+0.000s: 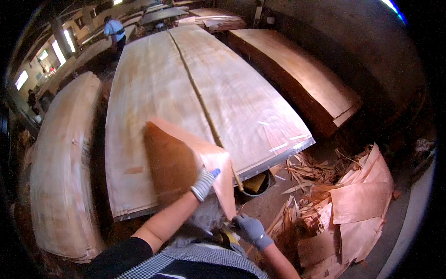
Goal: The person trims and patches thin wood veneer sheets on a curved mold using a utility knife and adhesive tape, then stacks the processed sheets.
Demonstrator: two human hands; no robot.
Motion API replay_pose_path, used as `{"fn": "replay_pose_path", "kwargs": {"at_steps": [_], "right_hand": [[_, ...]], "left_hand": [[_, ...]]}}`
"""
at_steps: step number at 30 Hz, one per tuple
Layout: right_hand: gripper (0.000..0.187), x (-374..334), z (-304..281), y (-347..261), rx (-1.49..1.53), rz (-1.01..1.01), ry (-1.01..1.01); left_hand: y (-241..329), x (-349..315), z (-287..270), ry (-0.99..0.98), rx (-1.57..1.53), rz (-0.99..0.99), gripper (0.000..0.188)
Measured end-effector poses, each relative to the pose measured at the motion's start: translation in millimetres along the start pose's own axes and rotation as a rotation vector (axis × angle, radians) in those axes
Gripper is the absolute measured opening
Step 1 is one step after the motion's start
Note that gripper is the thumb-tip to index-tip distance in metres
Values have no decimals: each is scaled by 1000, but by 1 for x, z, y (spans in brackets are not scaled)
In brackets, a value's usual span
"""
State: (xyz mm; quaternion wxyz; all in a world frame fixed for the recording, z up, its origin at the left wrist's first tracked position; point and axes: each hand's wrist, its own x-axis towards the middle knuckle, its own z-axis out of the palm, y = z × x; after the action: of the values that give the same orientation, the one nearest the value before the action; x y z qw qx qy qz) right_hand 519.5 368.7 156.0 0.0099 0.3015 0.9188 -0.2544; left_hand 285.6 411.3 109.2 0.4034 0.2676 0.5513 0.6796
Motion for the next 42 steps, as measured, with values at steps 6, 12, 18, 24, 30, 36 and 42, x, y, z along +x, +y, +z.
{"fn": "replay_pose_path", "kwargs": {"at_steps": [6, 12, 18, 24, 30, 36, 42], "right_hand": [[42, -58, -30, 54, 807, 364, 735], [34, -57, -55, 85, 211, 471, 802], [27, -128, -53, 164, 334, 555, 1020], [22, -186, -93, 210, 244, 770, 1167], [23, -312, -102, 342, 148, 1151, 1274], [33, -494, -153, 399, -248, 1547, 1431], [18, -358, -164, 399, -279, 1086, 1068]], "left_hand": [[-24, -99, 127, -238, 780, 462, 37], [-61, -129, 164, -797, 946, 543, 55], [-16, -103, 126, -909, 958, 466, 31], [-53, -52, 61, -275, 944, 638, 24], [-78, -18, 73, -102, 1151, 96, 50], [-118, 3, 76, 118, 1460, -19, 67], [-122, -12, 82, 121, 1187, 164, 66]]}}
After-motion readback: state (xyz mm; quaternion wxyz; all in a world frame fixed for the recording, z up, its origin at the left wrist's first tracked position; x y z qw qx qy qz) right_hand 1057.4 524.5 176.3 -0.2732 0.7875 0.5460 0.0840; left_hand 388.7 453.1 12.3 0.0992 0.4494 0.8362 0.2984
